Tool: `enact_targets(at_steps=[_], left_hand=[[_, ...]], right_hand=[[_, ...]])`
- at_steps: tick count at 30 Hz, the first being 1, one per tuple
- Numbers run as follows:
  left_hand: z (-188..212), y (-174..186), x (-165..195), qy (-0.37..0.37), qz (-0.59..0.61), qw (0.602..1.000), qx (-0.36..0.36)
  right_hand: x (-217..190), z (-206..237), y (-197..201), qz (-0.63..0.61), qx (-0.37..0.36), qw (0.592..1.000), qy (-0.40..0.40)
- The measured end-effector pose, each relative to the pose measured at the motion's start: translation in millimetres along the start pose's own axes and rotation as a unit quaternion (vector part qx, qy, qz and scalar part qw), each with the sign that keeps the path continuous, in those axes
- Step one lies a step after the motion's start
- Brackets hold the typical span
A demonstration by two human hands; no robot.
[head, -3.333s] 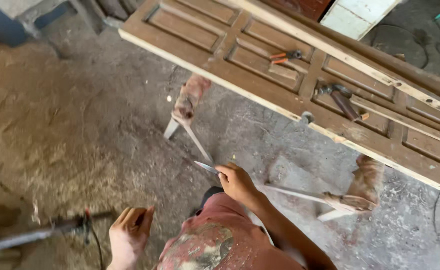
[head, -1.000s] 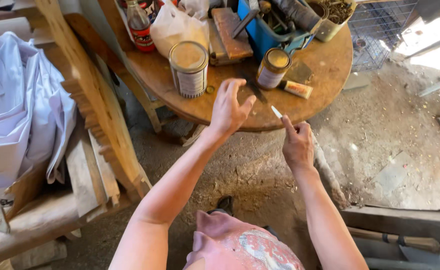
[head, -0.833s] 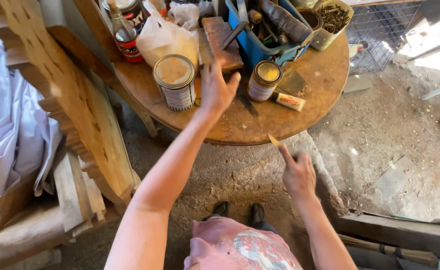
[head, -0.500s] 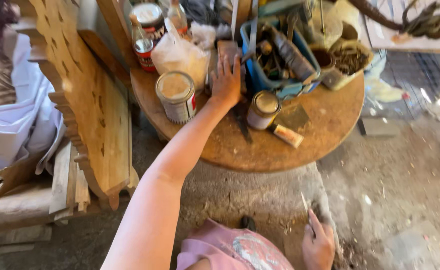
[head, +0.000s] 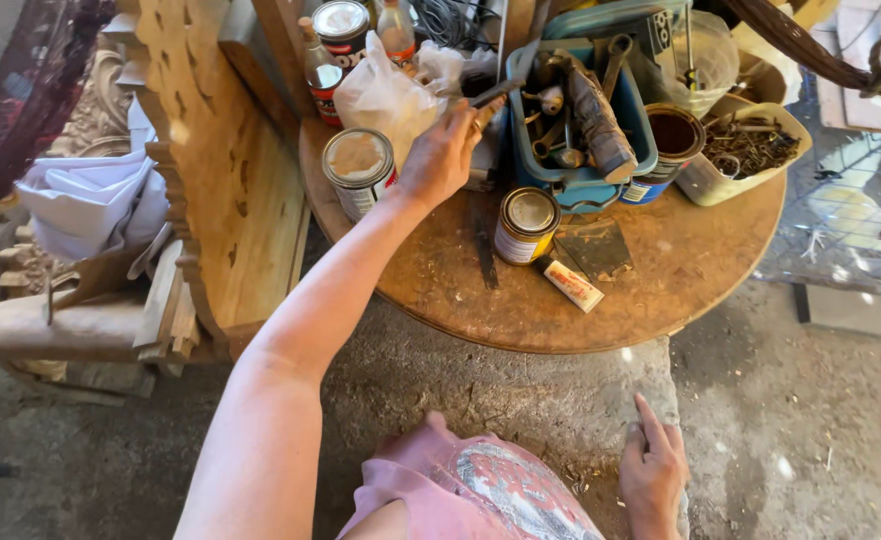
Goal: The person scoops reddish wood filler from a can with a putty knife and spreads it over a bare wooden board on a workbench. They then carry a small wood piece, scoop white filler from another can, and spread the filler over a spot on the small piece while walking through the workshop.
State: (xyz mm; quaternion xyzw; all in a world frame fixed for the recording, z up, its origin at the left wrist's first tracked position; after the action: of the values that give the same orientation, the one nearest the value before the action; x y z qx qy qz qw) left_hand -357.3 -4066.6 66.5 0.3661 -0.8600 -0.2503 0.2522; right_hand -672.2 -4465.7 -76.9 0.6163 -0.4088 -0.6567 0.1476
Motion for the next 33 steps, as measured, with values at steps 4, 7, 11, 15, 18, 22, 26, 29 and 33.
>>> enact_targets(at_steps=[4,7,11,15,18,22,26,29,33], left_hand=[[3.9,28.0,13.4,0.145,0.016,0.980,0.134],[19.4,61.2,21.1,0.291,0.187,0.902,0.259],[56.5,99.6,51.3,0.385,0.512,0.704,0.307],[104.0,124.1,92.9,0.387,0.543,0.673,0.320],[158.7,109.9,142.6,0.427,0.507,0.690,0.292],[214.5,100.3,195.1,0.465,0.464,0.689,0.306],[238.4,143.7,211.7,0.478,0.433,0.676,0.357],[256.8,182.5,217.1,0.533,0.401,0.636,0.388],[283.0,195.3,216.3,0.569,0.367,0.615,0.403]], right_hand=[[-17.7,-15.8,1.7,-0.024,-0.007,0.998,0.055],[-30.9,-23.1,3.5,-0.041,-0.014,0.995,0.086],[-56.7,-33.9,11.4,-0.060,-0.021,0.993,0.102],[-92.7,-46.9,2.4,-0.123,-0.079,0.986,0.079],[-132.1,-40.4,-11.9,-0.168,-0.072,0.957,0.226],[-170.3,-24.8,-39.1,-0.167,-0.147,0.895,0.387],[-153.1,-53.1,-40.1,-0.015,-0.104,0.966,0.237],[-131.3,-73.9,-30.1,-0.013,-0.090,0.969,0.228],[-123.2,-75.0,-35.7,-0.043,-0.094,0.956,0.275]])
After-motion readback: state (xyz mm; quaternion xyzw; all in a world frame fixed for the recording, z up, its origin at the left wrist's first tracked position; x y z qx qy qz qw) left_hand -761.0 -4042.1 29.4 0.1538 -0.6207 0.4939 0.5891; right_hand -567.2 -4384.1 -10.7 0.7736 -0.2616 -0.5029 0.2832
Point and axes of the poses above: each hand's wrist, its own z-axis away from the middle knuckle, its own y-axis out of the back of the hand, x = y × z, the point moved 4 cm from there along -z, towards the middle knuckle, and after that the axes turned 5 degrees about -y, right-handed, at the moved point
